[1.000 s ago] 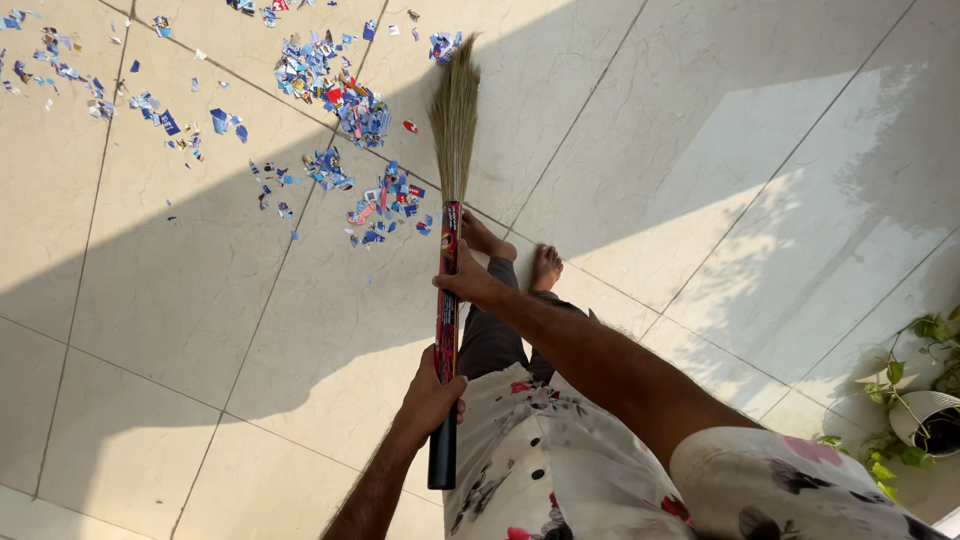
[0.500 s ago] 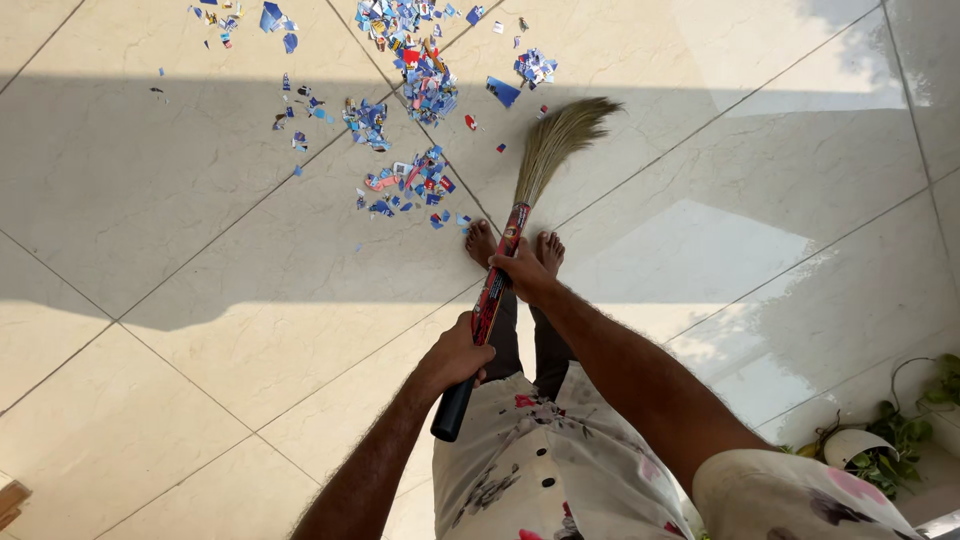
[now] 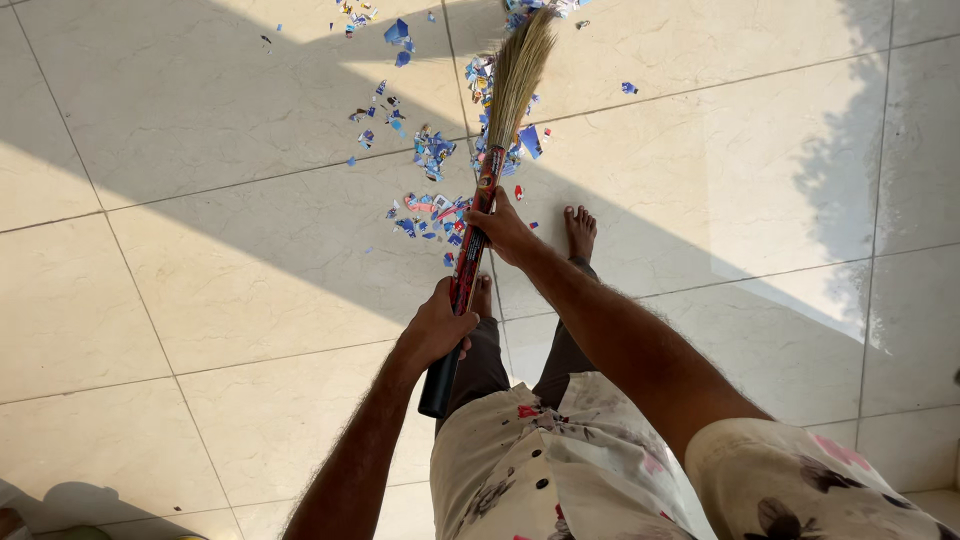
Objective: The person sweeps debris consisting of paper and plastic fragments across a tiled floor using a broom.
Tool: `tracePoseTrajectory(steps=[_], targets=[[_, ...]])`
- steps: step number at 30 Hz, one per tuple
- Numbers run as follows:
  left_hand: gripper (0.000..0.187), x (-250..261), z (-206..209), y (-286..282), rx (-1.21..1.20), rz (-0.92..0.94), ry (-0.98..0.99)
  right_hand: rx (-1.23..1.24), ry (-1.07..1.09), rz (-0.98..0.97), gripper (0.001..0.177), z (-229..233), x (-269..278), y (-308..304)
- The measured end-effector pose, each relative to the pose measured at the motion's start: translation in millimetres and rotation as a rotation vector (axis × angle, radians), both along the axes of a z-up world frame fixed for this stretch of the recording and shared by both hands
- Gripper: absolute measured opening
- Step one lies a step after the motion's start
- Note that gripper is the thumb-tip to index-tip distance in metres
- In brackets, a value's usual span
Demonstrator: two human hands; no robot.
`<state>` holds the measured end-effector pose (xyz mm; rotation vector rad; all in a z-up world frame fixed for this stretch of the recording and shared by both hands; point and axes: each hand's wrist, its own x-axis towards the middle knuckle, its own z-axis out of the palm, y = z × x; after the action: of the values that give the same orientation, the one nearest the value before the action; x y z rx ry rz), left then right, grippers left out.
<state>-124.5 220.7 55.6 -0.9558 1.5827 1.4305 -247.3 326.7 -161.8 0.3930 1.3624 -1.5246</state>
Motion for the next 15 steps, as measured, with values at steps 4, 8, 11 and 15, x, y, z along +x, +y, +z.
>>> tracePoseTrajectory(steps=[4, 8, 11, 15], targets=[[0.074, -17.4, 22.1, 54.9, 0.027, 0.184, -0.024, 0.028, 0.083, 0.156, 0.08, 31.1, -33.3, 30.5], [0.073, -13.8, 40.0, 113.3, 0.146, 0.477, -0.003, 0.033, 0.154, 0.258, 0.099, 55.1, -33.6, 61.8], [0.073, -15.1, 39.4, 162.0, 0.197, 0.696, -0.011, 0.038, -0.049, 0.294, 0.102, 68.6, -36.5, 83.3], [0.071, -40.1, 26.8, 216.2, 0.245, 0.974, 0.082, 0.056, 0.003, 0.498, 0.095, 72.7, -59.9, 93.3]])
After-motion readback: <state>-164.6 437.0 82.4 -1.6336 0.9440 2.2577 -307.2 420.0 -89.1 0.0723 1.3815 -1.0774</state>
